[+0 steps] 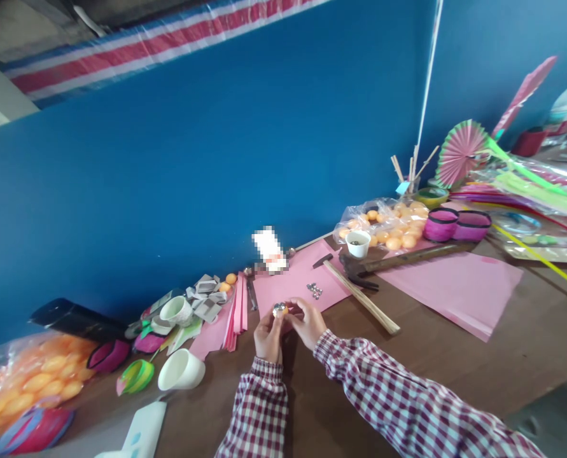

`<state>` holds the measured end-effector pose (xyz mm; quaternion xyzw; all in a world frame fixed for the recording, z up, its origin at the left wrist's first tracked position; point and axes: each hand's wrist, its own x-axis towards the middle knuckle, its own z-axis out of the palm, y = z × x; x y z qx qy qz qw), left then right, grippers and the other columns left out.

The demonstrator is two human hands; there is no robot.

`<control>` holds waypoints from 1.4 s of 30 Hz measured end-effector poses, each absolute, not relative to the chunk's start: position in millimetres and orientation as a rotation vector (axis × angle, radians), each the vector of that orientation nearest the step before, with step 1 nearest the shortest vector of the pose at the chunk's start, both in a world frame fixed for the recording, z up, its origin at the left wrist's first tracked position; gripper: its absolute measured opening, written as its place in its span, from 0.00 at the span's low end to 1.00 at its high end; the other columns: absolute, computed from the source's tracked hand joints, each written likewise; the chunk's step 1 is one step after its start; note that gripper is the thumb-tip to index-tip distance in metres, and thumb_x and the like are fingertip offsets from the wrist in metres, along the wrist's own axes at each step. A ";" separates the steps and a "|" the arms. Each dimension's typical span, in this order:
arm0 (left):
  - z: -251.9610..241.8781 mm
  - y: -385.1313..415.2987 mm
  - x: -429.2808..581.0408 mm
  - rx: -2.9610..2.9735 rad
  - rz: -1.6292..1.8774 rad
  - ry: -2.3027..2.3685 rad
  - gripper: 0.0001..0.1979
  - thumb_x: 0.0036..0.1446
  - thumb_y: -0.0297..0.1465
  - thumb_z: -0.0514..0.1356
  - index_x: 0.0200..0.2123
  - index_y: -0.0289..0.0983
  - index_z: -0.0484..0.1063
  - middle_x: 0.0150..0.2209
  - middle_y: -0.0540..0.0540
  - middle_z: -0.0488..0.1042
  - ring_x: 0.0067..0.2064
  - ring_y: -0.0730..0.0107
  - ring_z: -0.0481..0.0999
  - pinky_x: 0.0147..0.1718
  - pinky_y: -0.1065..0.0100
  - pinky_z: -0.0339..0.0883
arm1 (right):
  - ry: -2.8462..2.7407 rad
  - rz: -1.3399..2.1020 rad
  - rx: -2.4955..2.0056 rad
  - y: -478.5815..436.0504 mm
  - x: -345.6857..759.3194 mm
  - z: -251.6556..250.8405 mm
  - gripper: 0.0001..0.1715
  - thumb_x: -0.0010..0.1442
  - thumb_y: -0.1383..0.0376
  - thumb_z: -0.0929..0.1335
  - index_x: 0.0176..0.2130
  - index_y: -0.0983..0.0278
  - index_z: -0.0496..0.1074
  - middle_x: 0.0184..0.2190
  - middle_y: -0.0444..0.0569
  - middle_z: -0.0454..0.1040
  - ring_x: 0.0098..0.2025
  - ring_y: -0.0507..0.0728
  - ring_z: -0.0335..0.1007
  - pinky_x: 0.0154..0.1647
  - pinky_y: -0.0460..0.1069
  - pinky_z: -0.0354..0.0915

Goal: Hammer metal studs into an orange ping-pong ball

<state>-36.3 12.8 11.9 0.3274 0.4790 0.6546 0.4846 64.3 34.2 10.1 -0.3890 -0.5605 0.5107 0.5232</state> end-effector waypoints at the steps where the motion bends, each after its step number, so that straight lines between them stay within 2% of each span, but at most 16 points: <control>1: 13.5 12.1 -35.9 0.801 1.589 1.170 0.20 0.41 0.35 0.62 0.40 0.32 0.71 0.36 0.40 0.75 0.38 0.62 0.75 0.38 0.63 0.68 | -1.352 1.215 -0.935 33.7 64.2 10.0 0.19 0.49 0.64 0.66 0.44 0.62 0.66 0.38 0.49 0.71 0.35 0.53 0.69 0.38 0.50 0.68; 6: 12.1 11.9 -36.1 0.743 1.588 1.133 0.22 0.41 0.36 0.62 0.41 0.33 0.70 0.34 0.41 0.76 0.34 0.63 0.75 0.33 0.63 0.70 | -1.440 1.117 -0.900 30.2 64.3 12.1 0.18 0.51 0.65 0.65 0.44 0.61 0.67 0.41 0.50 0.69 0.39 0.54 0.67 0.39 0.49 0.67; 11: 6.3 12.8 -37.7 0.750 1.603 1.047 0.22 0.43 0.34 0.61 0.43 0.33 0.68 0.37 0.39 0.75 0.37 0.62 0.75 0.36 0.62 0.69 | -1.479 1.083 -0.932 29.4 65.5 14.7 0.19 0.52 0.64 0.64 0.46 0.61 0.65 0.42 0.50 0.69 0.38 0.54 0.68 0.37 0.49 0.67; 16: 10.3 11.9 -36.8 0.668 1.582 0.959 0.21 0.47 0.39 0.57 0.44 0.35 0.68 0.37 0.40 0.75 0.37 0.62 0.75 0.37 0.60 0.68 | -1.445 1.136 -0.944 29.5 65.6 17.3 0.17 0.54 0.62 0.62 0.44 0.62 0.65 0.40 0.49 0.71 0.38 0.54 0.68 0.39 0.50 0.67; 21: 14.3 13.4 -37.4 0.568 1.627 0.955 0.18 0.42 0.35 0.62 0.39 0.35 0.69 0.34 0.42 0.75 0.36 0.64 0.75 0.38 0.61 0.67 | -1.460 1.207 -0.927 28.2 63.7 16.2 0.19 0.54 0.61 0.62 0.47 0.61 0.62 0.39 0.49 0.70 0.35 0.53 0.69 0.35 0.49 0.68; 25: 16.9 11.9 -37.6 0.564 1.619 0.936 0.18 0.41 0.31 0.63 0.38 0.35 0.68 0.34 0.43 0.75 0.33 0.68 0.75 0.32 0.66 0.68 | -1.466 1.103 -0.916 30.4 63.3 14.1 0.21 0.51 0.62 0.66 0.45 0.61 0.63 0.42 0.50 0.67 0.38 0.53 0.67 0.36 0.48 0.68; 32: 21.0 9.2 -38.9 0.514 1.579 0.809 0.13 0.46 0.32 0.60 0.37 0.34 0.69 0.35 0.42 0.74 0.33 0.68 0.74 0.29 0.69 0.68 | -1.530 1.054 -0.876 28.7 64.7 17.7 0.21 0.54 0.64 0.63 0.49 0.60 0.63 0.45 0.52 0.66 0.42 0.55 0.66 0.40 0.51 0.67; 37: 18.5 9.2 -40.9 0.506 1.517 0.798 0.10 0.47 0.30 0.60 0.35 0.34 0.70 0.33 0.43 0.75 0.34 0.68 0.74 0.30 0.70 0.67 | -1.578 1.036 -0.818 28.6 65.2 18.2 0.22 0.54 0.67 0.62 0.50 0.58 0.62 0.46 0.51 0.63 0.45 0.54 0.63 0.42 0.50 0.66; 42: 19.2 9.7 -38.8 0.538 1.539 0.763 0.10 0.44 0.29 0.62 0.34 0.34 0.71 0.33 0.44 0.74 0.34 0.69 0.73 0.34 0.69 0.65 | -1.578 0.953 -0.903 30.0 64.8 14.2 0.26 0.50 0.67 0.66 0.50 0.59 0.61 0.45 0.50 0.66 0.45 0.55 0.63 0.42 0.51 0.65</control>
